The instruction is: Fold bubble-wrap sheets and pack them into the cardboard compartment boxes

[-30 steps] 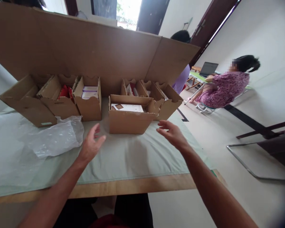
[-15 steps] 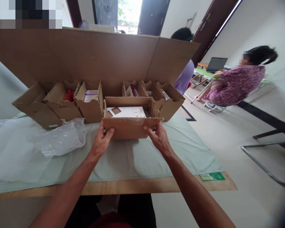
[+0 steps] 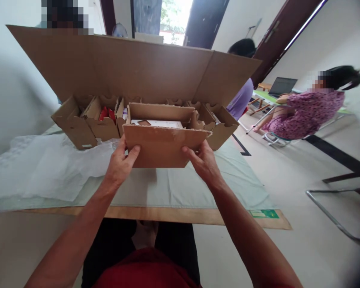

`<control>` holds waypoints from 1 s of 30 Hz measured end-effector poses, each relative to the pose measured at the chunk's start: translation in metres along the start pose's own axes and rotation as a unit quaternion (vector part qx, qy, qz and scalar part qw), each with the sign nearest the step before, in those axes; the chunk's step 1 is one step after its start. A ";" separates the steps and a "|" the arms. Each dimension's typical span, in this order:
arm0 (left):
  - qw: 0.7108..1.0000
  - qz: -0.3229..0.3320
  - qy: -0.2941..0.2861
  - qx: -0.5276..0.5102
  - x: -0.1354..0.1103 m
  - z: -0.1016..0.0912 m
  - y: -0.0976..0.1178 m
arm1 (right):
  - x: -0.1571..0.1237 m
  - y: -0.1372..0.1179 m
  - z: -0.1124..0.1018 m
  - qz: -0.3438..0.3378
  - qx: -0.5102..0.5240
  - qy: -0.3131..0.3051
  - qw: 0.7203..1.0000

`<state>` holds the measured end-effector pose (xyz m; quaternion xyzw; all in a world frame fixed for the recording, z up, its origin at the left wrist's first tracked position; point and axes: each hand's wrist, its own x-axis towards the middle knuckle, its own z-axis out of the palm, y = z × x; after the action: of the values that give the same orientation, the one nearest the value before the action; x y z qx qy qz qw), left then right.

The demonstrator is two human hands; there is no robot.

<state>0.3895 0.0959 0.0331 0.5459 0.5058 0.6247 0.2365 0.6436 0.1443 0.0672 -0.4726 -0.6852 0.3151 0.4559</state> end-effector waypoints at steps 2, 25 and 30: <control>1.000 0.010 -0.007 -0.005 -0.003 -0.002 0.002 | -0.002 -0.003 0.001 -0.003 0.003 0.005 1.000; 0.986 -0.006 -0.015 0.167 -0.181 0.038 -0.023 | 0.044 0.083 0.027 0.049 0.204 -0.223 0.952; 0.983 -0.021 0.020 0.180 -0.174 0.019 -0.034 | 0.045 0.092 0.031 0.063 0.210 -0.231 0.948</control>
<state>0.4487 -0.0315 -0.0764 0.5563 0.6259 0.5291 0.1369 0.6418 0.2189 -0.0094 -0.3224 -0.6588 0.5805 0.3535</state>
